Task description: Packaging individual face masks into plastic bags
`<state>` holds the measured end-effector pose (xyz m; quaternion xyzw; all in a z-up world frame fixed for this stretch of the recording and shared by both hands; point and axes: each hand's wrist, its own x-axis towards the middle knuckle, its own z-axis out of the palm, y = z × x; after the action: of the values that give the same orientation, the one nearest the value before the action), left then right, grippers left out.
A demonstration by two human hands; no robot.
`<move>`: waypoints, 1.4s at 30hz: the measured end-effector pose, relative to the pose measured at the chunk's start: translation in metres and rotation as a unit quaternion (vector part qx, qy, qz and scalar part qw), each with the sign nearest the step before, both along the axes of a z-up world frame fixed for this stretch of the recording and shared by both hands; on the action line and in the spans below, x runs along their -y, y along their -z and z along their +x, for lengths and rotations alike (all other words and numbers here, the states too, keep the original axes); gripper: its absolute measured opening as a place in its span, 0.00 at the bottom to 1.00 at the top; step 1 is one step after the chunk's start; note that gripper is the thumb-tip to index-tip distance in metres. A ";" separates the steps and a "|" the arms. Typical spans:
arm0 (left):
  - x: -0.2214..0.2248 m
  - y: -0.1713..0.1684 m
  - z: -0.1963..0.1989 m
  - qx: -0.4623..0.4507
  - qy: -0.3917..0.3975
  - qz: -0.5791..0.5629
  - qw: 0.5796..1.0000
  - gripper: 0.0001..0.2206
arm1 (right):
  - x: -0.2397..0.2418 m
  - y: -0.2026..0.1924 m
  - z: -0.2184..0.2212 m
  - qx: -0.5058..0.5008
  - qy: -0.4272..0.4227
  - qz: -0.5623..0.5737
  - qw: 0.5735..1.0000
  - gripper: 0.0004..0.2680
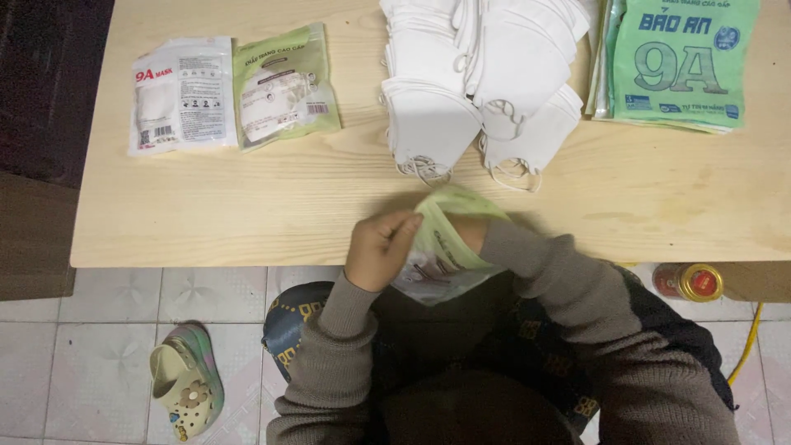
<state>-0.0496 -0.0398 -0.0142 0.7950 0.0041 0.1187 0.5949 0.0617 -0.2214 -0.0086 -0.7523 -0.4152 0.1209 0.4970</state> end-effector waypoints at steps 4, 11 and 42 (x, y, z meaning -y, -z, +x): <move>-0.014 0.018 -0.003 0.001 -0.041 -0.046 0.998 0.09 | 0.015 -0.017 0.006 0.056 -0.009 -0.015 0.998 0.10; -0.024 0.020 -0.002 0.055 -0.187 -0.129 0.972 0.10 | 0.044 -0.067 0.013 0.060 0.203 0.133 0.968 0.25; -0.015 0.008 -0.007 -0.042 -0.085 -0.274 0.957 0.20 | 0.022 -0.029 0.026 -0.360 0.242 0.327 0.840 0.12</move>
<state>-0.0562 -0.0247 -0.0221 0.6027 0.1286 0.1294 0.7768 0.0878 -0.2432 0.0208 -0.5261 -0.0275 0.1162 0.8420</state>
